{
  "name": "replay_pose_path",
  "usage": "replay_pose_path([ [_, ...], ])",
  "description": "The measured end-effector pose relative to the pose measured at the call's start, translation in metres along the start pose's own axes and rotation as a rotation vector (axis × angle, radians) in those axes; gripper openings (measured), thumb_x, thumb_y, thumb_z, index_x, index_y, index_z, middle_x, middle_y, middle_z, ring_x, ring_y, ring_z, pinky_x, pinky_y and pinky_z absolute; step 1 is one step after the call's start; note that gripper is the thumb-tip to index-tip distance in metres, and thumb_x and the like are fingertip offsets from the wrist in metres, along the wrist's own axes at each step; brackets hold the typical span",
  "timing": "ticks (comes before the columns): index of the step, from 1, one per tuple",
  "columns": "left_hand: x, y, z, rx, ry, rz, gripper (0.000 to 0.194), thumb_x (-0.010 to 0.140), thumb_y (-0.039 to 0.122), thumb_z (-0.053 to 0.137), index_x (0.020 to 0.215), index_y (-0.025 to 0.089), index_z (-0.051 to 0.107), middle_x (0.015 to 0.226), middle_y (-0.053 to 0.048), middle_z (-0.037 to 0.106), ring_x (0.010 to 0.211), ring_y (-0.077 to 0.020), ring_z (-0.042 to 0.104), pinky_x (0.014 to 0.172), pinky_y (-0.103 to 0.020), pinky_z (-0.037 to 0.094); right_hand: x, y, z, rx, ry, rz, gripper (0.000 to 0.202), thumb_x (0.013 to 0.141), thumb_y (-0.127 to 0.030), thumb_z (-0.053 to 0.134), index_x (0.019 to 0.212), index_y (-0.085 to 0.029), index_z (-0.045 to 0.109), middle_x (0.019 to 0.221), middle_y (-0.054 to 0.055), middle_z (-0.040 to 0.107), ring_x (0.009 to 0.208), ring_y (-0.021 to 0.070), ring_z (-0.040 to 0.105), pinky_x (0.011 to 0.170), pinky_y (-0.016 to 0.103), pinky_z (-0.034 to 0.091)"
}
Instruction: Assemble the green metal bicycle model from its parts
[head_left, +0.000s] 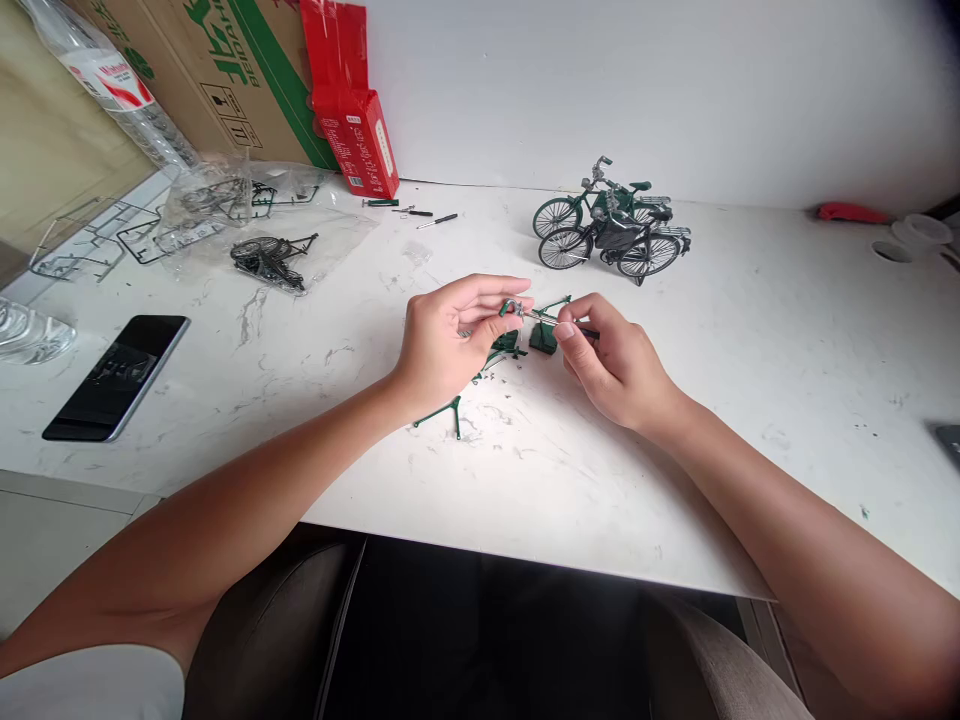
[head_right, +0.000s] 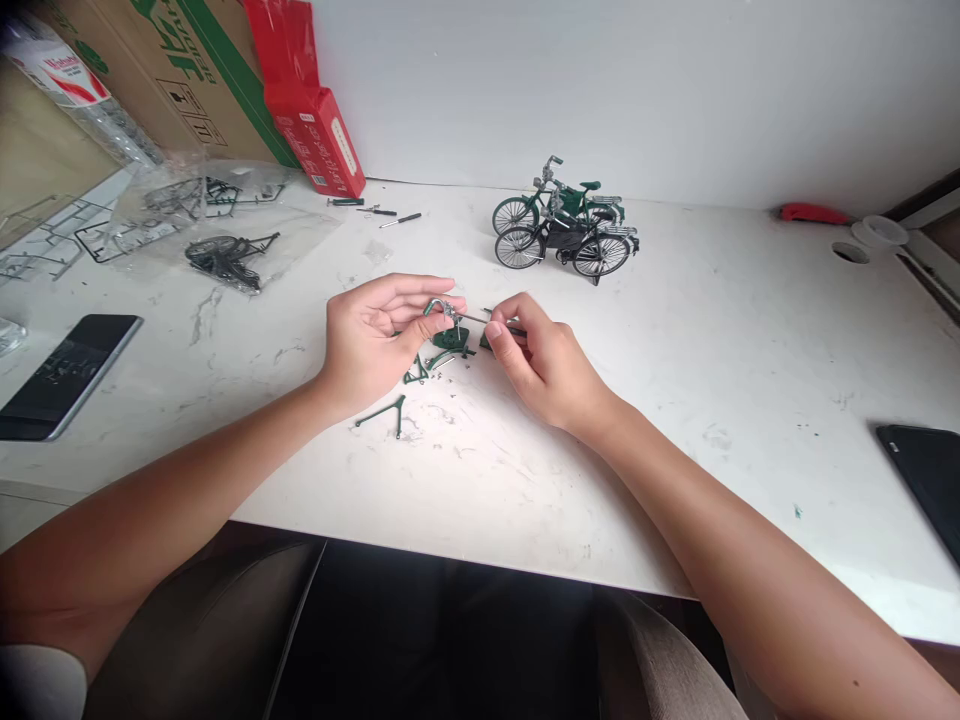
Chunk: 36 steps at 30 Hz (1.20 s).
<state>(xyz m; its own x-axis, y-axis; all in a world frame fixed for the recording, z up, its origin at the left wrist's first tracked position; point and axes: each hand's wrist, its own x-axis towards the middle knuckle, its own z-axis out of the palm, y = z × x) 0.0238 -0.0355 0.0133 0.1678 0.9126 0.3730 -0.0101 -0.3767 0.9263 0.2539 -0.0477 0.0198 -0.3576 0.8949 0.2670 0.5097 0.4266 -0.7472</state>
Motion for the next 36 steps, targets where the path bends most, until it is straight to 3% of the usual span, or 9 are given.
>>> replay_pose_path([
  [6,0.002,0.001,-0.002,-0.017,0.012,-0.028,0.03,0.094,0.027,0.086,0.122,0.022,0.077,0.121,-0.009,0.081,0.126,-0.0312,0.079,0.116,-0.048,0.063,0.0,-0.006,-0.001,-0.19,0.018,-0.124,0.047,0.116,-0.058,0.041,0.106,-0.024,0.071,0.077,0.003,0.072,0.054,0.0142,0.054,0.06,0.031,0.044],
  [11,0.002,0.003,-0.003,-0.011,0.013,-0.027,0.032,0.094,0.025,0.086,0.124,0.022,0.076,0.116,-0.008,0.082,0.123,-0.0306,0.08,0.114,-0.048,0.064,-0.002,-0.004,0.0,-0.227,0.033,-0.129,0.05,0.117,-0.058,0.04,0.109,-0.023,0.076,0.068,0.001,0.069,0.052,0.0149,0.056,0.062,0.032,0.046],
  [19,0.0,0.007,-0.003,0.004,0.007,-0.016,0.033,0.094,0.023,0.084,0.126,0.022,0.075,0.114,-0.007,0.082,0.121,-0.0299,0.081,0.113,-0.048,0.065,-0.005,-0.012,0.001,-0.086,-0.007,-0.019,0.055,0.116,-0.062,0.041,0.103,-0.021,0.077,0.055,-0.002,0.059,0.048,0.0156,0.055,0.061,0.032,0.046],
  [27,0.005,0.001,-0.002,-0.105,-0.01,-0.081,0.037,0.091,0.028,0.089,0.125,0.021,0.075,0.117,-0.008,0.082,0.122,-0.0303,0.08,0.118,-0.051,0.061,-0.004,-0.008,0.002,-0.001,-0.042,0.036,0.055,0.115,-0.065,0.038,0.097,-0.024,0.069,0.055,-0.002,0.061,0.049,0.0162,0.057,0.063,0.035,0.048],
  [32,0.008,-0.001,0.0,-0.311,-0.049,-0.246,0.048,0.082,0.034,0.098,0.121,0.017,0.075,0.117,-0.012,0.083,0.116,-0.0301,0.082,0.116,-0.05,0.062,-0.003,-0.003,0.006,0.123,0.128,0.025,0.053,0.114,-0.068,0.038,0.085,-0.026,0.053,0.064,-0.001,0.06,0.058,0.017,0.06,0.062,0.036,0.048],
  [36,0.007,-0.002,0.001,-0.434,-0.071,-0.318,0.045,0.08,0.031,0.1,0.116,0.017,0.077,0.114,-0.009,0.082,0.114,-0.0266,0.082,0.114,-0.047,0.062,-0.002,0.0,0.009,0.22,0.181,0.026,0.047,0.114,-0.066,0.041,0.088,-0.028,0.047,0.075,0.001,0.065,0.069,0.018,0.064,0.061,0.036,0.05],
])
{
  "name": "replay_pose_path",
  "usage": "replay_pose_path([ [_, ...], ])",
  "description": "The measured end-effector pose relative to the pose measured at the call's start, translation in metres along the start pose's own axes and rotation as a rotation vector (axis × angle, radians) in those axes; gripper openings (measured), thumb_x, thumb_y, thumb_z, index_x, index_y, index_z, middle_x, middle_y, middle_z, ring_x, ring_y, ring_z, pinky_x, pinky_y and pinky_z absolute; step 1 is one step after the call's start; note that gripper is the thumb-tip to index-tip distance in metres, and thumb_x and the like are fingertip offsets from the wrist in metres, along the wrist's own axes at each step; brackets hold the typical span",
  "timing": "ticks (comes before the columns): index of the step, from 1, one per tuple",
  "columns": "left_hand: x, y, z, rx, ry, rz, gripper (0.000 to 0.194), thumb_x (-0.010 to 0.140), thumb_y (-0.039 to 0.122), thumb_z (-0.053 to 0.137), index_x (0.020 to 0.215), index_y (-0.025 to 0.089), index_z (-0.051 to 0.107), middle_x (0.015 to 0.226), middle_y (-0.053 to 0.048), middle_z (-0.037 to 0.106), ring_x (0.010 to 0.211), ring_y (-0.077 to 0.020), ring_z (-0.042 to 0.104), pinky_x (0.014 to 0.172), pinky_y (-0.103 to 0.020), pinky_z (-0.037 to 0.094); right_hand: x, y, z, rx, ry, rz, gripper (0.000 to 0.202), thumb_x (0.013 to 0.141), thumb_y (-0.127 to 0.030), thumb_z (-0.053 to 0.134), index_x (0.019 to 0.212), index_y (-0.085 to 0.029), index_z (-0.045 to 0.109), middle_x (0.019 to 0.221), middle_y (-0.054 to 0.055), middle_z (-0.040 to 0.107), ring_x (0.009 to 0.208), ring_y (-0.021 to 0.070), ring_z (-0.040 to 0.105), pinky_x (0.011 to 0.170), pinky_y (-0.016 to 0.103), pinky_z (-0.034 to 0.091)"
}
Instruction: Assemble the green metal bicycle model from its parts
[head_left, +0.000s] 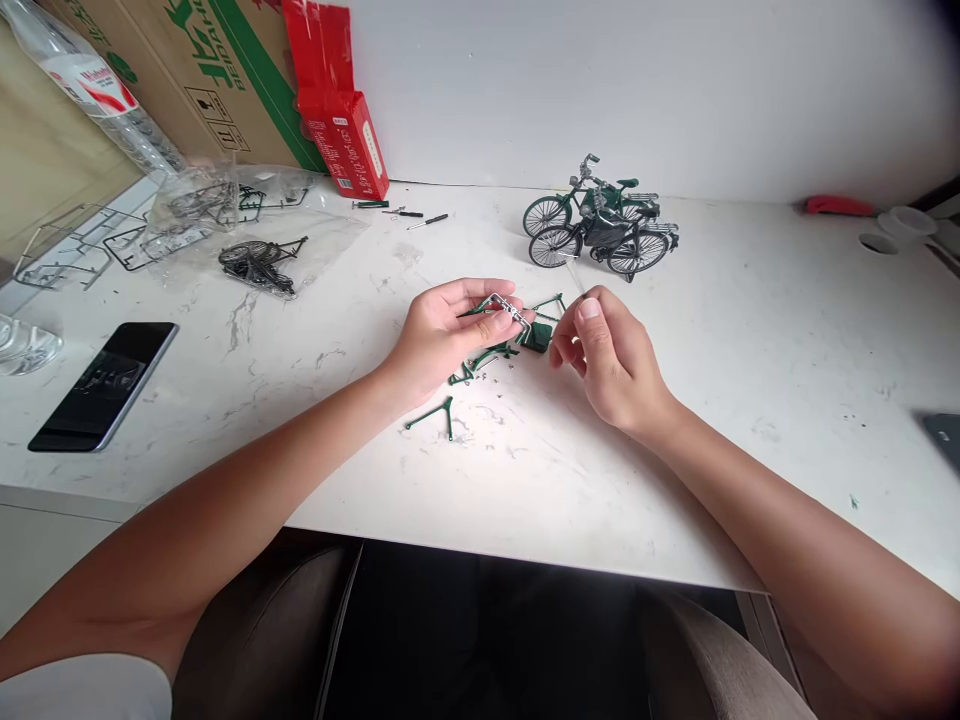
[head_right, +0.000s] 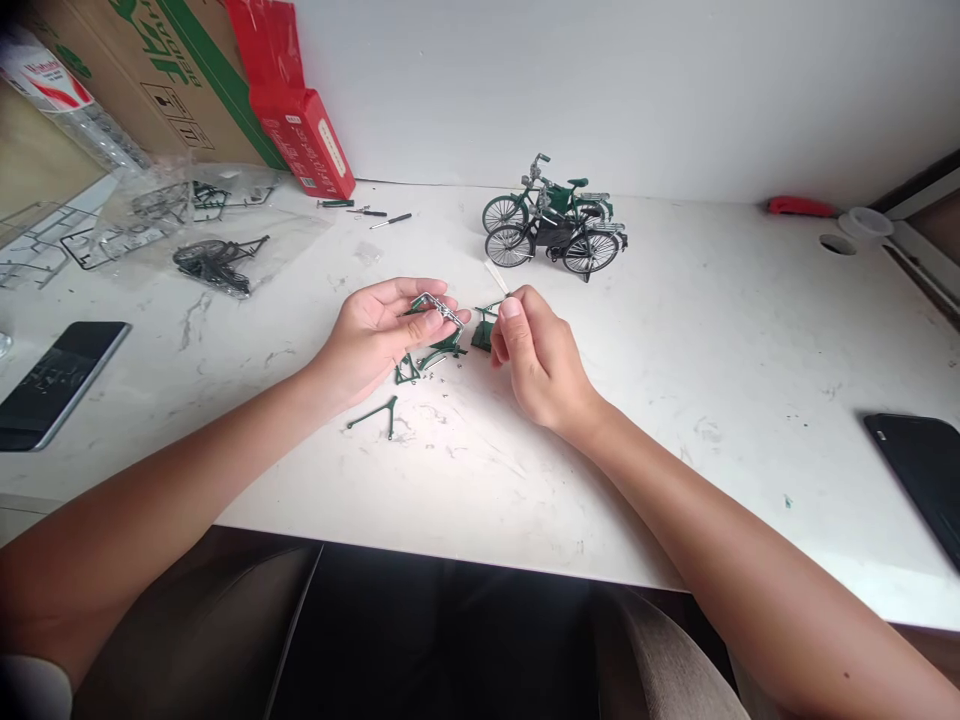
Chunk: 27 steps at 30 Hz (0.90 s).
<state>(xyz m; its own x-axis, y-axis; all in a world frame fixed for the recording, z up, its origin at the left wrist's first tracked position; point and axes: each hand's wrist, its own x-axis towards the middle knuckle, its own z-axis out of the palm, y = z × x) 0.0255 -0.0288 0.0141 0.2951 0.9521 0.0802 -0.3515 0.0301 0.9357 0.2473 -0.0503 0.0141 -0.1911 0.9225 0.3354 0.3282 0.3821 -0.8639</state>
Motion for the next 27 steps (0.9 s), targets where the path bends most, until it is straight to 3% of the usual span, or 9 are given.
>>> replay_pose_path([
  [5,0.0,-0.002,0.0,0.036,-0.014,0.035,0.042,0.081,0.031,0.099,0.114,0.018,0.078,0.112,-0.008,0.082,0.109,-0.0242,0.082,0.109,-0.043,0.064,0.0,0.002,0.007,0.207,-0.039,0.088,0.05,0.099,-0.061,0.078,0.094,-0.03,0.039,0.096,0.003,0.071,0.089,0.023,0.074,0.054,0.033,0.054],
  [8,-0.001,-0.004,0.001,0.145,-0.019,0.09,0.037,0.083,0.032,0.097,0.112,0.017,0.079,0.112,-0.009,0.083,0.108,-0.0246,0.081,0.105,-0.041,0.065,0.0,0.002,0.011,0.321,-0.048,0.134,0.058,0.092,-0.055,0.088,0.092,-0.03,0.036,0.099,0.003,0.071,0.089,0.023,0.073,0.049,0.031,0.053],
  [12,-0.004,-0.006,0.002,0.247,-0.029,0.145,0.03,0.088,0.033,0.092,0.111,0.017,0.08,0.111,-0.01,0.083,0.101,-0.0231,0.082,0.099,-0.038,0.067,0.003,0.002,0.014,0.373,-0.015,0.136,0.061,0.088,-0.05,0.092,0.09,-0.03,0.035,0.095,0.001,0.071,0.084,0.0204,0.072,0.044,0.03,0.055],
  [17,-0.006,-0.003,0.004,0.255,-0.04,0.117,0.039,0.093,0.045,0.088,0.117,0.016,0.081,0.107,-0.011,0.084,0.097,-0.0231,0.083,0.095,-0.037,0.068,0.007,0.0,0.012,0.424,-0.002,0.116,0.062,0.088,-0.051,0.093,0.088,-0.03,0.034,0.091,0.001,0.07,0.084,0.021,0.076,0.044,0.03,0.055],
  [21,-0.004,-0.001,0.005,0.205,-0.014,0.064,0.045,0.092,0.054,0.087,0.111,0.014,0.082,0.11,-0.012,0.084,0.098,-0.0233,0.084,0.091,-0.035,0.069,0.007,0.0,0.011,0.426,-0.013,0.128,0.063,0.086,-0.052,0.094,0.087,-0.03,0.034,0.093,0.001,0.071,0.083,0.022,0.076,0.044,0.032,0.055],
  [27,0.0,-0.002,0.001,0.124,-0.014,0.01,0.04,0.088,0.047,0.092,0.108,0.014,0.084,0.108,-0.011,0.085,0.096,-0.0226,0.084,0.095,-0.038,0.069,0.007,0.001,0.01,0.396,-0.003,0.122,0.062,0.087,-0.056,0.093,0.087,-0.03,0.036,0.093,0.001,0.071,0.087,0.0224,0.076,0.049,0.033,0.059],
])
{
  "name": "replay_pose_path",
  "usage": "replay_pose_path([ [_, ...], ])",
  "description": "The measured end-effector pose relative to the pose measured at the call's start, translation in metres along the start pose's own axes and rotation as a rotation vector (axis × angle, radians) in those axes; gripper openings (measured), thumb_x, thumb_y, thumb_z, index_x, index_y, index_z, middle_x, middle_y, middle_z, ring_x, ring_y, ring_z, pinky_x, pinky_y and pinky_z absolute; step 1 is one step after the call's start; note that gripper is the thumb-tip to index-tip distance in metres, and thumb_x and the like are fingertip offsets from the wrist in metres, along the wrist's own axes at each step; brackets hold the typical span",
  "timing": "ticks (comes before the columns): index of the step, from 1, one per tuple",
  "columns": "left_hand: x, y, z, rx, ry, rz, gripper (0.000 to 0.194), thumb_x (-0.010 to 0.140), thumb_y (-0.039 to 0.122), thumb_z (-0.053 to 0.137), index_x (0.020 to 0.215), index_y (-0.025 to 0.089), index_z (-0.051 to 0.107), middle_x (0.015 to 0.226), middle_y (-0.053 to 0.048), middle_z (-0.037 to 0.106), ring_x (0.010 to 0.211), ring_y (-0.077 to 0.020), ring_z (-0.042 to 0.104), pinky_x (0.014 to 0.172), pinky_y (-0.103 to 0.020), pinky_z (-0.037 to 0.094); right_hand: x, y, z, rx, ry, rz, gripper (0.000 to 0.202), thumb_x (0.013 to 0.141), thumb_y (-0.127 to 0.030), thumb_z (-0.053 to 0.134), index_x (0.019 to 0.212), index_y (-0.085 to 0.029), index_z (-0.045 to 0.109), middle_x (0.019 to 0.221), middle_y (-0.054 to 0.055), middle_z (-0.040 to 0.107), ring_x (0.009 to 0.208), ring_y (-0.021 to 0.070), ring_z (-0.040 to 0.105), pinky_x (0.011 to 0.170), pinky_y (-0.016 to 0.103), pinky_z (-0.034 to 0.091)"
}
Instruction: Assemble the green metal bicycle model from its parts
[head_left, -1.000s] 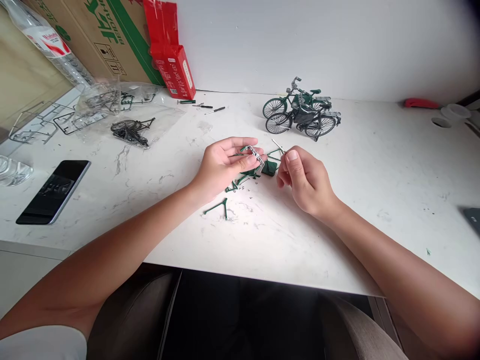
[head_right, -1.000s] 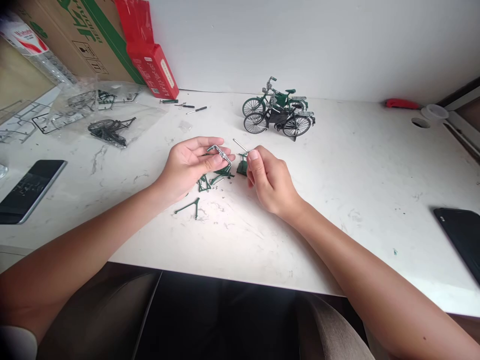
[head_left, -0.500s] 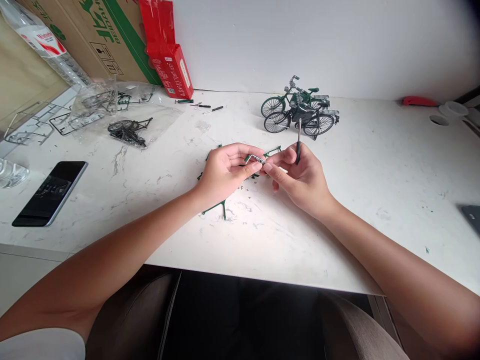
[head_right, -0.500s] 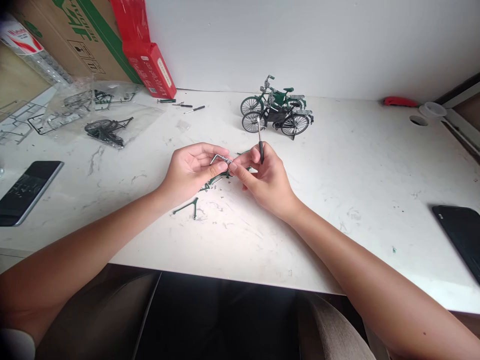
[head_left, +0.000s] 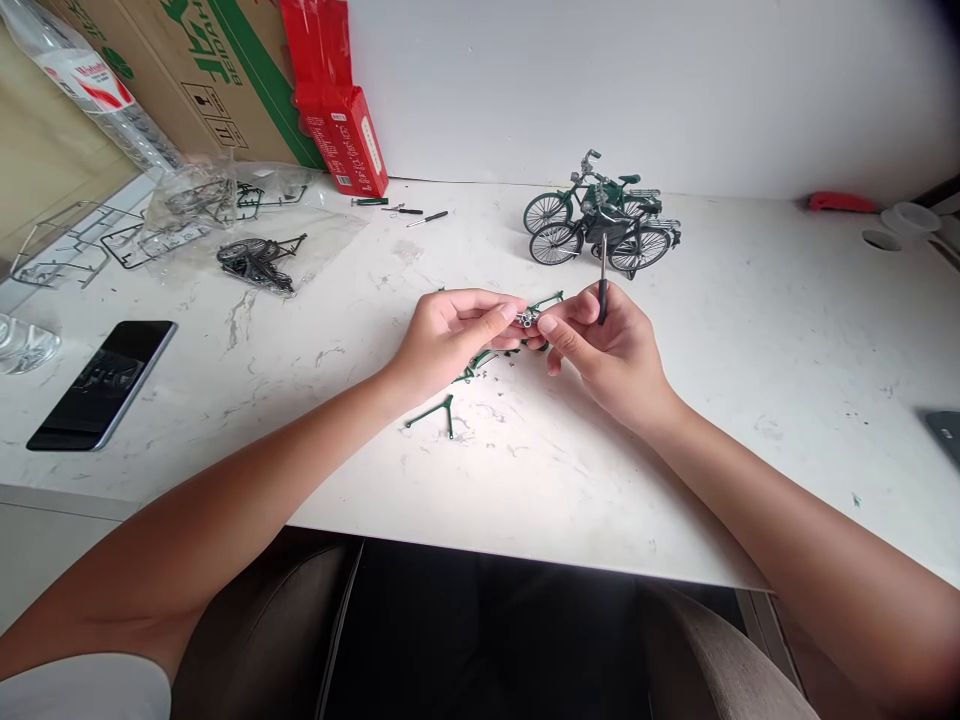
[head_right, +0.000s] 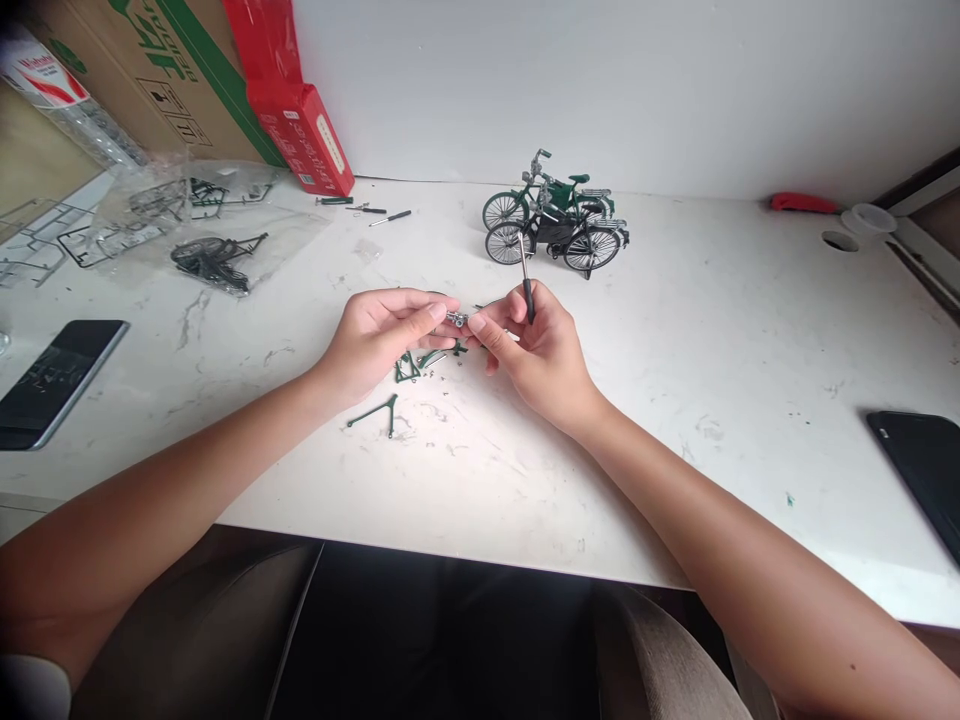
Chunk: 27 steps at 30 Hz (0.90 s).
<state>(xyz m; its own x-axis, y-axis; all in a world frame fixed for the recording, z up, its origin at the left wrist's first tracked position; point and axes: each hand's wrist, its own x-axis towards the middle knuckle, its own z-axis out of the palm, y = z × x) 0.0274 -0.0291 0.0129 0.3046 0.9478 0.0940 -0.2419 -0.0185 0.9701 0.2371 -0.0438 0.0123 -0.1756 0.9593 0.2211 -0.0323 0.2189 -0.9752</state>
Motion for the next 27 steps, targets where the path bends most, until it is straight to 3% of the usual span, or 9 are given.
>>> replay_pose_path([
  [8,-0.0019,0.0005,0.0003,-0.061,0.004,-0.028,0.032,0.085,0.036,0.095,0.107,0.015,0.084,0.111,-0.011,0.085,0.102,-0.0234,0.083,0.109,-0.044,0.064,-0.0005,-0.0025,-0.0003,-0.032,0.051,0.001,0.06,0.087,-0.059,0.092,0.086,-0.028,0.04,0.088,0.0,0.068,0.091,0.0215,0.079,0.049,0.029,0.055],
  [17,-0.002,0.0055,-0.0005,-0.058,-0.006,-0.09,0.035,0.086,0.037,0.094,0.111,0.016,0.08,0.11,-0.012,0.084,0.104,-0.0276,0.084,0.091,-0.04,0.07,-0.0011,-0.0012,-0.0007,-0.04,0.057,-0.007,0.06,0.085,-0.06,0.092,0.086,-0.029,0.041,0.091,0.001,0.067,0.09,0.0218,0.073,0.052,0.032,0.055],
  [27,-0.0008,0.0037,-0.0016,-0.062,-0.02,-0.085,0.031,0.088,0.033,0.091,0.112,0.016,0.08,0.109,-0.011,0.084,0.101,-0.025,0.084,0.099,-0.042,0.068,-0.0037,-0.0036,-0.0001,-0.133,0.069,-0.058,0.062,0.088,-0.062,0.089,0.083,-0.028,0.037,0.092,0.003,0.068,0.089,0.0214,0.071,0.055,0.033,0.056],
])
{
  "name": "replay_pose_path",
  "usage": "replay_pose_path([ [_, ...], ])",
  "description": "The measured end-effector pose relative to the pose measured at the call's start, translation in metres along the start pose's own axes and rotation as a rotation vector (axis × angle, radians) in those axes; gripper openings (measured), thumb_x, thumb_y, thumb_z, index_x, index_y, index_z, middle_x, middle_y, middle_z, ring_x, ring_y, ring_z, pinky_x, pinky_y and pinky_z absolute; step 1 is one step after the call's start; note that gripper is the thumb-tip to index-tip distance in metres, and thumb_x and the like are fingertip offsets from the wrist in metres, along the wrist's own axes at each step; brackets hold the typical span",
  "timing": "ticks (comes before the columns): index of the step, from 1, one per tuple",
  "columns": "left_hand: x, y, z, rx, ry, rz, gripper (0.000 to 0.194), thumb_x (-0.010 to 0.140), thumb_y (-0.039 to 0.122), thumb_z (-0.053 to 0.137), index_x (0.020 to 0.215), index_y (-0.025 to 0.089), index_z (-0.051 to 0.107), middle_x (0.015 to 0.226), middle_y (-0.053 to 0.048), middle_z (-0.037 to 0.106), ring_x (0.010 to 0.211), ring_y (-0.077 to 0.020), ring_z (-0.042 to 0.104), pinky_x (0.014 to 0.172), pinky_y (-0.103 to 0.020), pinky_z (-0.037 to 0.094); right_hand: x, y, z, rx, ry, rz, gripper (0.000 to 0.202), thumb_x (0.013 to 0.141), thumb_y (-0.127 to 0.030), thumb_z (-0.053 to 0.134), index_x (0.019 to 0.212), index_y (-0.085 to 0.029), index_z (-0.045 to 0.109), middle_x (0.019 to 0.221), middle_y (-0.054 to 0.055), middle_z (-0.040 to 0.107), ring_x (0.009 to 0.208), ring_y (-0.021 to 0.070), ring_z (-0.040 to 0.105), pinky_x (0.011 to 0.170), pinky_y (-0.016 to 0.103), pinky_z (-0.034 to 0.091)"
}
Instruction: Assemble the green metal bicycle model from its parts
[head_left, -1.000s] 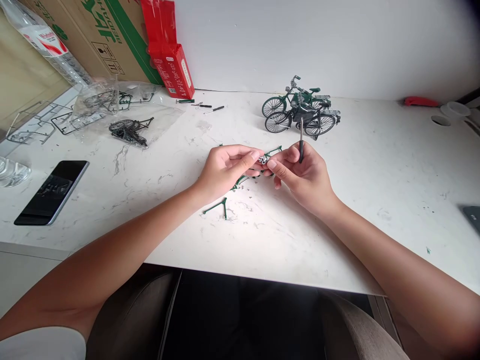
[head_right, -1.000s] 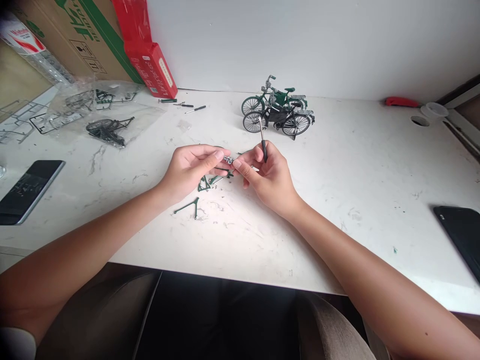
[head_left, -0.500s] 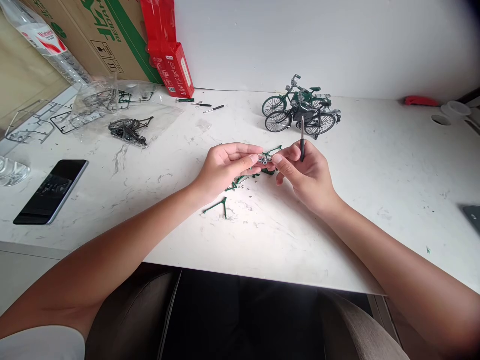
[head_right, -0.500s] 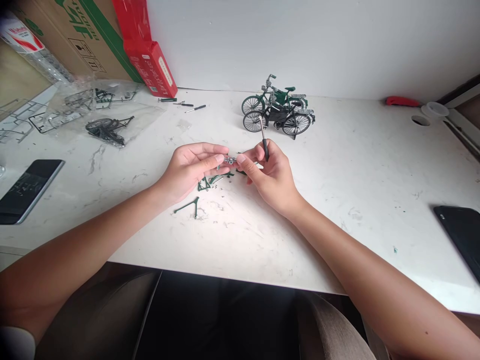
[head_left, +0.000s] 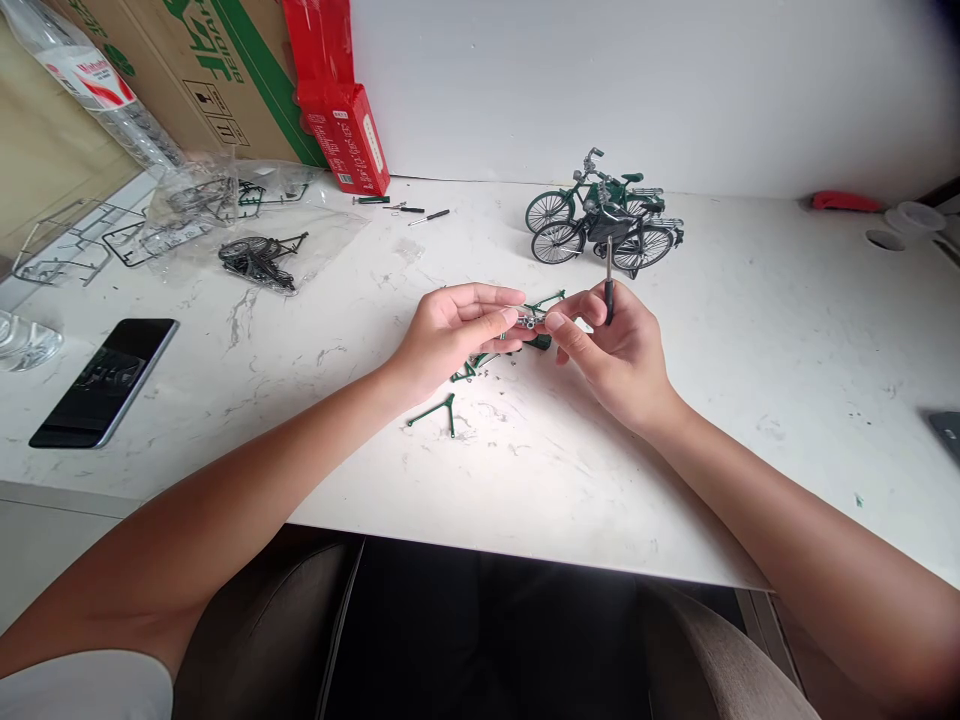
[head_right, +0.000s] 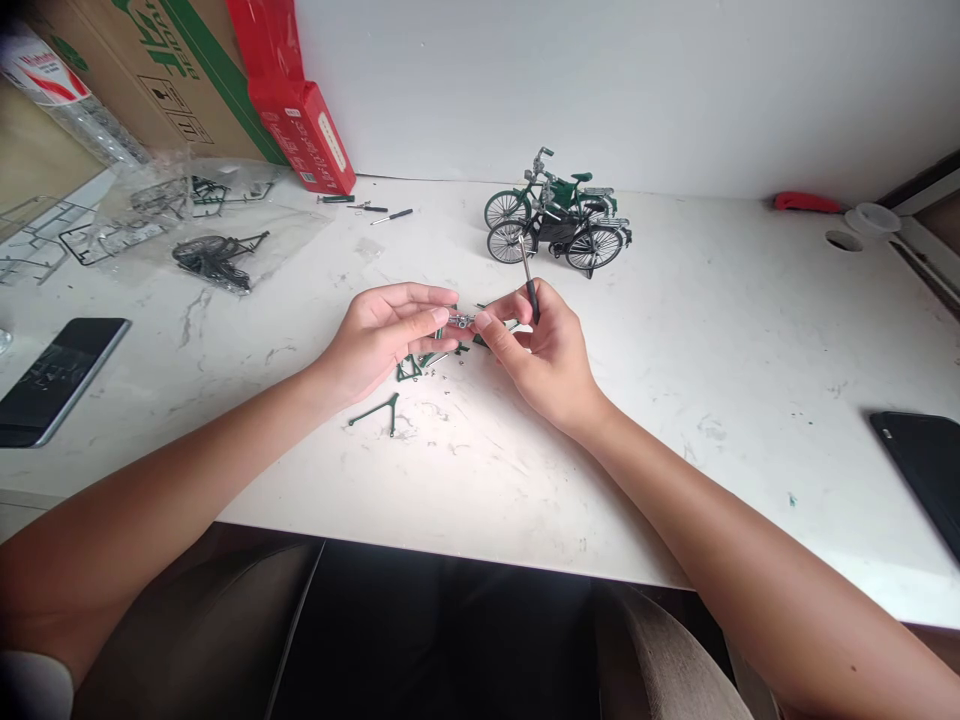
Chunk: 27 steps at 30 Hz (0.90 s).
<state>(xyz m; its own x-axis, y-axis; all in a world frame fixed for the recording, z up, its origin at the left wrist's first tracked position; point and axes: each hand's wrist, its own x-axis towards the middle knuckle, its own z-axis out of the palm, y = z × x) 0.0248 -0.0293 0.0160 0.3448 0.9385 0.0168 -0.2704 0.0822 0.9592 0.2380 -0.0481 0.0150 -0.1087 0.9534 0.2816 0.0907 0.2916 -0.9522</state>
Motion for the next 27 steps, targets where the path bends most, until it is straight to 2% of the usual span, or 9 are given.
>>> replay_pose_path([
  [6,0.0003,0.0001,0.0011,-0.037,0.0,0.008,0.026,0.087,0.027,0.091,0.108,0.015,0.08,0.106,-0.01,0.084,0.102,-0.0241,0.084,0.106,-0.044,0.067,0.0008,0.0014,-0.0001,0.025,0.014,0.003,0.056,0.093,-0.063,0.083,0.082,-0.028,0.041,0.089,0.002,0.063,0.089,0.0209,0.071,0.055,0.033,0.057],
  [11,0.0012,-0.001,0.0017,-0.038,0.034,-0.02,0.026,0.086,0.026,0.092,0.106,0.015,0.08,0.103,-0.01,0.085,0.105,-0.0232,0.082,0.106,-0.043,0.067,0.0021,0.0032,0.0008,0.055,0.007,0.015,0.057,0.091,-0.065,0.084,0.083,-0.028,0.041,0.086,0.002,0.06,0.096,0.0228,0.073,0.053,0.031,0.058],
  [17,0.0021,-0.0023,0.0019,-0.035,0.057,-0.01,0.023,0.087,0.025,0.091,0.104,0.015,0.079,0.102,-0.009,0.084,0.105,-0.0226,0.083,0.106,-0.043,0.066,0.0024,0.0051,-0.0008,0.047,-0.013,0.073,0.06,0.087,-0.063,0.089,0.082,-0.028,0.041,0.084,0.002,0.061,0.086,0.0216,0.07,0.049,0.031,0.054],
  [22,0.0013,-0.0014,0.0017,0.01,0.067,0.028,0.033,0.082,0.031,0.096,0.103,0.015,0.078,0.103,-0.01,0.084,0.106,-0.024,0.082,0.104,-0.041,0.067,0.0027,0.0078,-0.0017,0.083,-0.081,0.132,0.062,0.083,-0.058,0.094,0.082,-0.029,0.039,0.085,0.002,0.067,0.084,0.0229,0.071,0.045,0.031,0.052],
  [27,0.0,-0.001,0.0023,0.086,0.047,0.078,0.041,0.075,0.029,0.1,0.106,0.014,0.078,0.11,-0.012,0.083,0.109,-0.0257,0.081,0.105,-0.043,0.066,0.0034,0.0072,-0.0011,0.074,-0.03,0.107,0.064,0.081,-0.058,0.096,0.081,-0.028,0.039,0.085,0.001,0.066,0.08,0.0206,0.067,0.047,0.032,0.052],
])
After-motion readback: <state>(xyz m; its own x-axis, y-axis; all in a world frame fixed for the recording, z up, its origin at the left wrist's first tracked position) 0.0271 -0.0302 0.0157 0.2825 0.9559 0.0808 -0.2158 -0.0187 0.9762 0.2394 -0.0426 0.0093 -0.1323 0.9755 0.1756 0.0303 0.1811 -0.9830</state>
